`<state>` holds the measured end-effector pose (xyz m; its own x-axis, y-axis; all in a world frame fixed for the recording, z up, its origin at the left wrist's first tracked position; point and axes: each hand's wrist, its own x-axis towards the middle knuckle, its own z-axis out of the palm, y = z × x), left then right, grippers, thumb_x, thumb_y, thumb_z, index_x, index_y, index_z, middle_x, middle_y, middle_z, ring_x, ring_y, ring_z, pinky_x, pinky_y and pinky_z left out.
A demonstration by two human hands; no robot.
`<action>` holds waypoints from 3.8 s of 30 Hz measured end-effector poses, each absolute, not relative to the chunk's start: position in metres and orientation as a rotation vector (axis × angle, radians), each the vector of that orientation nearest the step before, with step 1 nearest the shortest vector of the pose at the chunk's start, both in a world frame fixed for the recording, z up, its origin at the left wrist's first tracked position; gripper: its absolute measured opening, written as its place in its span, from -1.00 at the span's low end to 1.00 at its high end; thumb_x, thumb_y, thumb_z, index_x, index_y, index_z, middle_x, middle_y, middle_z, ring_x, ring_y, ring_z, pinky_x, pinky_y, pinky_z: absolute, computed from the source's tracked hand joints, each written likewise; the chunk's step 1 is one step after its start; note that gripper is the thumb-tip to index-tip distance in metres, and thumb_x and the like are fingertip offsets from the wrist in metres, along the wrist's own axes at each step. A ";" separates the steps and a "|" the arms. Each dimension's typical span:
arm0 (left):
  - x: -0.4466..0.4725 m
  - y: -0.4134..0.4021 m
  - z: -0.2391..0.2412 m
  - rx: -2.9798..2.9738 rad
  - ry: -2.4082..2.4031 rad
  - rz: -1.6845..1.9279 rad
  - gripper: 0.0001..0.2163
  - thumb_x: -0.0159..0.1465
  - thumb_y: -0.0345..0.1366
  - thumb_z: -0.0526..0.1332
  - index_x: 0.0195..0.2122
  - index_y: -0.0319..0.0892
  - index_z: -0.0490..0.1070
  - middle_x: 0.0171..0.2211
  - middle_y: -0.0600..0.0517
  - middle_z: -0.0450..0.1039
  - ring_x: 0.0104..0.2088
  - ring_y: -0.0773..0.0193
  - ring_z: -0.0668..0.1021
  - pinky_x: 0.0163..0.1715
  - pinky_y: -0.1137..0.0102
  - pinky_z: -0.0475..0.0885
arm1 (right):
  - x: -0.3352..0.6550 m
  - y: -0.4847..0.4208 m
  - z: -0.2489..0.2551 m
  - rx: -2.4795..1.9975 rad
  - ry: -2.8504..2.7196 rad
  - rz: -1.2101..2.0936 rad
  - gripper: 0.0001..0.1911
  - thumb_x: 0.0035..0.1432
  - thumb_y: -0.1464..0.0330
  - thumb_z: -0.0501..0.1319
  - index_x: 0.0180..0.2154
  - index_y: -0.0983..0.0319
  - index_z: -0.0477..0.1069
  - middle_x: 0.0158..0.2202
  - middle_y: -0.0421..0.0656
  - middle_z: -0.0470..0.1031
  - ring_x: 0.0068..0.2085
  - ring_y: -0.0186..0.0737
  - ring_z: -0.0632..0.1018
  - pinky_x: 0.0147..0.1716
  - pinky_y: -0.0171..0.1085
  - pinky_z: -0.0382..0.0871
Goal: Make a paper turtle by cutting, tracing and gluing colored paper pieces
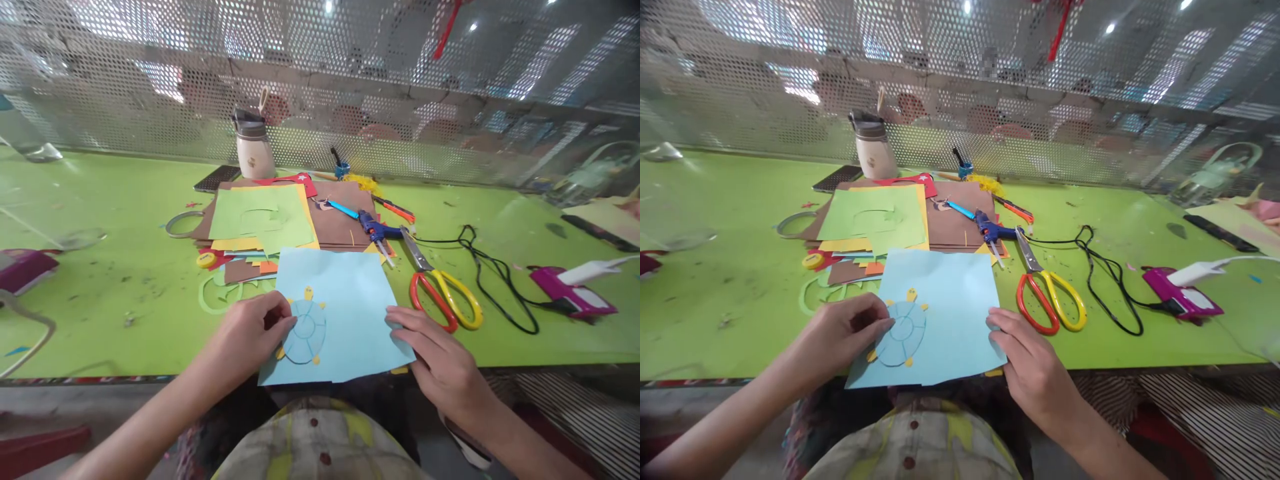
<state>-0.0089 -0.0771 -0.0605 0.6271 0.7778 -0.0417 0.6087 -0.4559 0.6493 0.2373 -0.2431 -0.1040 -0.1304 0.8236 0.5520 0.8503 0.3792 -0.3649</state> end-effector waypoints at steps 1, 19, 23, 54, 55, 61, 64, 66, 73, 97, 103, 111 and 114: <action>-0.009 -0.078 -0.060 2.242 1.063 0.335 -0.87 0.19 -0.23 0.14 -0.44 -0.16 0.35 -0.56 0.11 0.38 -0.54 0.33 0.37 -0.52 0.42 0.24 | 0.235 -0.245 -0.103 -1.434 -1.929 -0.068 -0.57 0.04 0.81 -0.03 -0.14 0.38 0.37 -0.03 0.12 0.41 0.14 0.02 0.37 0.09 0.07 0.34; -0.009 -0.084 -0.065 2.390 0.986 0.461 -0.88 0.24 -0.28 0.12 -0.43 -0.15 0.33 -0.50 0.09 0.39 -0.47 0.30 0.41 -0.44 0.41 0.25 | 0.241 -0.227 -0.099 -1.367 -1.917 -0.354 -0.62 0.04 0.81 0.04 -0.19 0.37 0.40 -0.08 0.16 0.47 0.09 0.07 0.43 0.03 0.10 0.42; -0.004 -0.083 -0.064 2.377 1.052 0.468 -0.89 0.23 -0.28 0.12 -0.43 -0.14 0.34 -0.50 0.09 0.41 -0.48 0.29 0.43 -0.44 0.41 0.25 | 0.245 -0.227 -0.101 -1.403 -1.934 -0.239 -0.65 0.08 0.77 0.01 -0.23 0.34 0.40 -0.08 0.13 0.46 0.09 0.01 0.43 0.06 0.06 0.40; -0.004 -0.090 -0.053 2.831 0.995 0.086 -0.83 0.31 -0.33 0.01 -0.41 -0.14 0.32 -0.45 0.03 0.34 -0.46 0.26 0.41 -0.51 0.39 0.15 | 0.175 -0.188 -0.071 -1.476 -2.283 0.147 -0.70 0.28 0.40 0.09 0.01 0.35 0.36 0.05 0.04 0.43 0.10 -0.01 0.33 0.07 0.03 0.31; -0.005 -0.090 -0.053 2.817 0.997 0.097 -0.83 0.31 -0.33 0.02 -0.41 -0.14 0.32 -0.45 0.04 0.33 -0.46 0.26 0.41 -0.51 0.39 0.15 | 0.175 -0.189 -0.073 -1.481 -2.285 0.135 -0.70 0.28 0.39 0.09 0.01 0.36 0.36 0.05 0.04 0.43 0.11 -0.01 0.32 0.07 0.03 0.31; -0.018 -0.089 -0.057 2.617 0.923 0.197 -0.84 0.32 -0.32 0.03 -0.36 -0.15 0.35 -0.40 0.03 0.32 -0.38 0.24 0.42 -0.39 0.37 0.25 | 0.177 -0.192 -0.074 -1.471 -2.286 0.135 -0.71 0.28 0.43 0.09 0.03 0.32 0.37 0.07 0.01 0.44 0.12 -0.04 0.34 0.06 0.03 0.32; -0.027 -0.090 -0.059 2.535 0.855 0.262 -0.84 0.33 -0.32 0.02 -0.32 -0.16 0.36 -0.35 0.02 0.32 -0.32 0.23 0.41 -0.31 0.34 0.28 | 0.177 -0.192 -0.074 -1.471 -2.285 0.148 -0.71 0.29 0.44 0.08 0.03 0.31 0.36 0.08 0.00 0.43 0.12 -0.03 0.33 0.07 0.04 0.32; -0.032 -0.092 -0.060 2.512 0.811 0.280 -0.82 0.34 -0.31 0.00 -0.31 -0.17 0.37 -0.32 0.00 0.31 -0.29 0.23 0.40 -0.27 0.32 0.29 | 0.176 -0.192 -0.074 -1.479 -2.281 0.162 -0.71 0.29 0.44 0.08 0.03 0.31 0.36 0.09 0.00 0.43 0.12 -0.03 0.33 0.07 0.04 0.31; -0.042 -0.095 -0.061 2.521 0.698 0.316 -0.80 0.35 -0.33 -0.01 -0.16 -0.17 0.39 -0.24 -0.05 0.31 -0.23 0.21 0.39 -0.20 0.32 0.32 | 0.176 -0.193 -0.074 -1.480 -2.264 0.167 -0.70 0.28 0.45 0.08 0.03 0.31 0.36 0.07 -0.01 0.44 0.11 -0.04 0.36 0.06 0.02 0.33; -0.048 -0.098 -0.068 2.540 0.649 0.439 -0.69 0.31 -0.50 -0.05 -0.06 -0.20 0.43 -0.24 -0.08 0.31 -0.25 0.24 0.39 -0.24 0.37 0.34 | 0.177 -0.195 -0.077 -1.481 -2.266 0.201 -0.70 0.31 0.45 0.05 0.04 0.30 0.36 0.10 -0.05 0.41 0.12 -0.04 0.31 0.09 0.01 0.26; -0.047 -0.098 -0.071 2.563 0.606 0.492 -0.68 0.31 -0.52 -0.04 -0.05 -0.16 0.42 -0.26 -0.04 0.28 -0.27 0.26 0.37 -0.26 0.37 0.33 | 0.177 -0.196 -0.077 -1.503 -2.275 0.193 -0.70 0.32 0.44 0.04 0.04 0.33 0.37 0.11 -0.04 0.40 0.13 -0.06 0.29 0.10 -0.02 0.24; -0.045 -0.098 -0.071 2.612 0.594 0.480 -0.69 0.30 -0.52 -0.02 -0.08 -0.17 0.44 -0.29 -0.05 0.26 -0.28 0.23 0.34 -0.29 0.33 0.31 | 0.177 -0.195 -0.078 -1.505 -2.281 0.201 -0.69 0.33 0.42 0.03 0.04 0.33 0.37 0.11 -0.05 0.39 0.14 -0.07 0.28 0.12 -0.04 0.22; -0.046 -0.100 -0.071 2.632 0.604 0.482 -0.69 0.29 -0.53 -0.02 -0.07 -0.17 0.43 -0.30 -0.05 0.26 -0.28 0.21 0.34 -0.30 0.32 0.32 | 0.177 -0.195 -0.078 -1.509 -2.279 0.194 -0.69 0.33 0.42 0.03 0.04 0.33 0.36 0.11 -0.05 0.38 0.14 -0.07 0.28 0.11 -0.04 0.22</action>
